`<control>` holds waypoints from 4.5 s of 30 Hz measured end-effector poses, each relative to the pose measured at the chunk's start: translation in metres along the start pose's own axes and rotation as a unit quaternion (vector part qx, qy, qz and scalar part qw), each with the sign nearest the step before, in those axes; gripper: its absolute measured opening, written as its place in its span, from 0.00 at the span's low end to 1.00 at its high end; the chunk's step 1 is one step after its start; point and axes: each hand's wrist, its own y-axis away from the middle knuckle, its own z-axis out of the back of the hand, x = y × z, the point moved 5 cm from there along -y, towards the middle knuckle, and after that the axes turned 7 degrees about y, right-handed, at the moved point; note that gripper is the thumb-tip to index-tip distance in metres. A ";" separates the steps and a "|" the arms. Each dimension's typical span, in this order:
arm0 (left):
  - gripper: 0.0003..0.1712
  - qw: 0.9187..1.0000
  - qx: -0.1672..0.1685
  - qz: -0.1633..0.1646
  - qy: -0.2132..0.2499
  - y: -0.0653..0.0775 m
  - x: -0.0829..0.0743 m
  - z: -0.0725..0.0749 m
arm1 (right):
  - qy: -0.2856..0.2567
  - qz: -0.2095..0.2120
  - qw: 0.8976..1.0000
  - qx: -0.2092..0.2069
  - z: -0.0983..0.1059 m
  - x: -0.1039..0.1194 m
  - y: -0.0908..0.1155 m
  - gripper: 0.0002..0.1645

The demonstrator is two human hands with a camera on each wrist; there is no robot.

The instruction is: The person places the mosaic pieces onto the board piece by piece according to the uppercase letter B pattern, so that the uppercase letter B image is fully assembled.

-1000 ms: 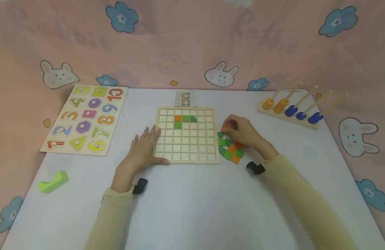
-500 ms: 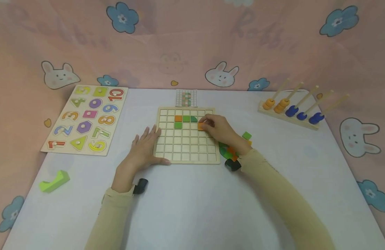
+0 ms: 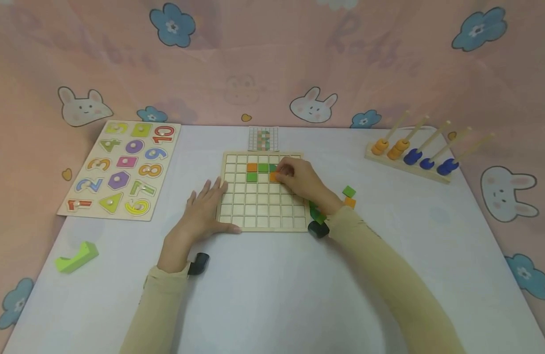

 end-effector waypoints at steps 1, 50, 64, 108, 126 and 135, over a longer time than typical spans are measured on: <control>0.77 1.000 0.000 0.000 0.000 0.000 0.000 0.000 | 0.005 -0.004 1.000 0.002 -0.001 0.001 -0.001 0.09; 0.77 1.000 0.003 0.005 0.001 0.000 0.000 0.000 | 0.017 -0.040 0.996 0.073 0.043 -0.048 0.043 0.18; 0.77 1.000 0.004 -0.002 -0.002 0.000 -0.001 0.000 | 0.096 -0.070 0.980 0.162 0.079 -0.068 0.067 0.25; 0.77 1.000 0.001 0.000 0.015 0.000 -0.001 0.000 | 0.068 -0.015 0.995 0.069 0.083 -0.068 0.069 0.06; 0.77 1.000 0.001 -0.001 0.012 0.000 0.000 -0.001 | -0.089 0.013 0.996 -0.008 0.014 -0.010 0.028 0.10; 0.77 1.000 0.005 0.001 0.010 0.001 0.000 0.000 | -0.088 0.030 0.996 0.010 -0.017 0.023 0.011 0.07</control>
